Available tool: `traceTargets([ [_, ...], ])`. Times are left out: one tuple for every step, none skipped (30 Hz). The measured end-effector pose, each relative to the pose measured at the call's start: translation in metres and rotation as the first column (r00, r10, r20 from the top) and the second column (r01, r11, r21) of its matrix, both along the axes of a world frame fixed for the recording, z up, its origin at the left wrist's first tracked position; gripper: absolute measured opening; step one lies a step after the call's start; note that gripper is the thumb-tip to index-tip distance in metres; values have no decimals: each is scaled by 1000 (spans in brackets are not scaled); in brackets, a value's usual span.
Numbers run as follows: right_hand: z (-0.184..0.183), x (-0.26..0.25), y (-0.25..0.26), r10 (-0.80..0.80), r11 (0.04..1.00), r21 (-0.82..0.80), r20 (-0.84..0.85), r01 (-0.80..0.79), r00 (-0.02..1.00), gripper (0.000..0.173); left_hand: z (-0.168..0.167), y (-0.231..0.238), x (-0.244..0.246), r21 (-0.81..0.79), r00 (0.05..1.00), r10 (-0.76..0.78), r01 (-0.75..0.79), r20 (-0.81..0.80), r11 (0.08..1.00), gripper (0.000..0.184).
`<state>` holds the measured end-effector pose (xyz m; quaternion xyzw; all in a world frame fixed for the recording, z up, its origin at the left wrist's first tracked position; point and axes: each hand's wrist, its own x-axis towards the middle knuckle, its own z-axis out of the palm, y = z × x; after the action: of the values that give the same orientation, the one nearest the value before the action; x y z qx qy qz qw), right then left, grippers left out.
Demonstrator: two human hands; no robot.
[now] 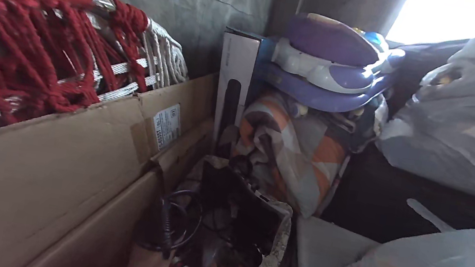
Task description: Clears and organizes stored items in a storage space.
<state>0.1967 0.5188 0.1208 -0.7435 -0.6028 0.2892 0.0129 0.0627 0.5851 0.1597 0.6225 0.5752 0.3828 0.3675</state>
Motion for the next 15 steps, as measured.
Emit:
traceTargets([
  [3,4,2,-43,999,-22,-28,43,999,44,1,0,-2,-22,999,-18,17,-47,1000,44],
  [7,10,4,-124,991,-49,-66,121,990,54,0,-1,-5,-19,997,-32,31,-74,999,44],
  [9,18,7,-233,972,-68,-96,227,968,67,-4,-2,-9,8,996,-33,34,-89,999,45],
  [10,28,11,-344,939,-68,-120,338,931,77,-10,-3,-13,47,996,-34,38,-84,998,48],
  [10,39,14,-439,899,-63,-146,434,887,84,-14,-3,-17,63,999,-24,27,-48,998,51],
  [9,48,18,-512,856,-30,-183,516,839,82,-16,-3,-19,69,1000,-1,1,9,998,52],
  [6,56,20,-561,811,33,-237,584,793,79,-17,-2,-21,57,996,22,-27,81,998,51],
  [2,59,22,-585,761,124,-294,637,756,76,-19,-1,-23,46,989,41,-48,139,998,50],
  [-1,61,23,-590,707,219,-341,672,732,75,-18,0,-24,35,982,60,-67,179,997,49],
  [-3,60,23,-581,661,305,-371,686,725,75,-17,0,-25,22,978,79,-84,193,996,49],
  [-6,58,23,-564,633,374,-378,678,735,74,-11,-1,-26,-3,977,94,-95,192,995,51],
  [-7,52,22,-541,642,403,-365,652,758,73,-3,-4,-26,-50,975,109,-101,192,994,52],
  [-8,42,19,-507,687,399,-336,607,794,69,3,-7,-26,-70,975,115,-104,191,992,52],
  [-10,31,15,-451,759,373,-289,534,844,64,-1,-8,-28,-37,975,103,-98,196,994,52],
  [-13,19,11,-365,842,328,-238,428,900,60,-10,-6,-32,17,977,80,-85,199,996,52],
])
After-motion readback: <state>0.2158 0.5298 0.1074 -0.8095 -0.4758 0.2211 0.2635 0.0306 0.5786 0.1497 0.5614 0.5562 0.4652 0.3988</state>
